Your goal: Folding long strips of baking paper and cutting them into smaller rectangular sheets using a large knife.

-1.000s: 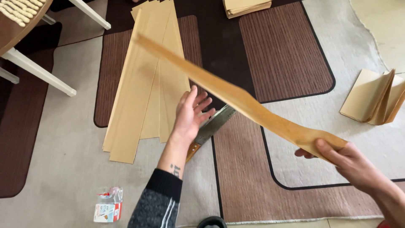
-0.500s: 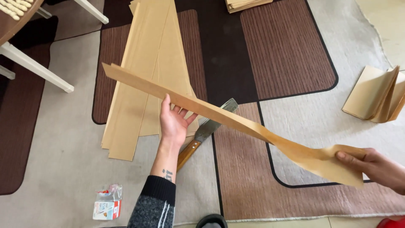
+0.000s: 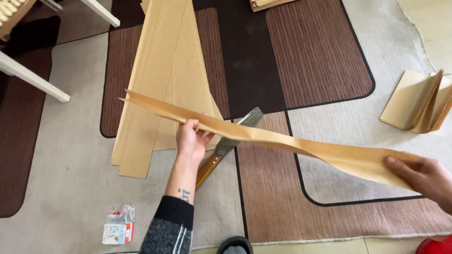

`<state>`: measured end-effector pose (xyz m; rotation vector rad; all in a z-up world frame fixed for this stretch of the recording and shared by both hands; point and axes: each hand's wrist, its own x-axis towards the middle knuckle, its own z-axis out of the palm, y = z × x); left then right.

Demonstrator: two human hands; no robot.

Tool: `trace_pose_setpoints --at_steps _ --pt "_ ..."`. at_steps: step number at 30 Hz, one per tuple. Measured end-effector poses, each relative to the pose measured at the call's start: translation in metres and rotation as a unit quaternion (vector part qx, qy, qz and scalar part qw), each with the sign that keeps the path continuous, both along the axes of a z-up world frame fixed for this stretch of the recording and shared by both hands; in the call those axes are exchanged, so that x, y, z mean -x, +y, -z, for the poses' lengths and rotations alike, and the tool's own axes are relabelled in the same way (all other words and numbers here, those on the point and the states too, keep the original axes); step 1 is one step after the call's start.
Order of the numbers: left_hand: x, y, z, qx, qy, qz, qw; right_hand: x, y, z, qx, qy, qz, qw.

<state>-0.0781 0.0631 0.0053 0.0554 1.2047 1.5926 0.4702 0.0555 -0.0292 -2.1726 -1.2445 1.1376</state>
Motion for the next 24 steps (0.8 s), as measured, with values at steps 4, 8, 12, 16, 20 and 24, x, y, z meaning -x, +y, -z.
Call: trace_pose_setpoints --at_steps 4,8,12,16,20,24 --pt "-0.001 0.001 0.014 0.015 -0.005 -0.007 1.000 -0.008 -0.001 0.008 -0.043 0.001 0.034 0.998" --pt "-0.005 0.007 0.015 0.037 0.013 -0.036 0.999 -0.015 0.000 0.017 -0.071 -0.050 0.023 0.996" --pt "-0.039 -0.001 -0.024 0.115 0.160 -0.058 0.979 -0.027 -0.009 0.039 -0.192 -0.278 0.005 0.941" --pt "-0.069 -0.009 0.018 0.159 0.373 -0.034 0.913 0.073 -0.042 -0.004 -0.378 -0.357 -0.065 0.851" --pt "-0.099 -0.019 0.003 0.173 0.380 0.018 0.908 0.172 -0.067 -0.028 -0.444 -0.158 -0.214 0.856" --pt "-0.107 -0.034 0.048 0.168 0.416 0.048 0.892 0.191 -0.051 -0.010 -0.406 -0.139 -0.251 0.867"
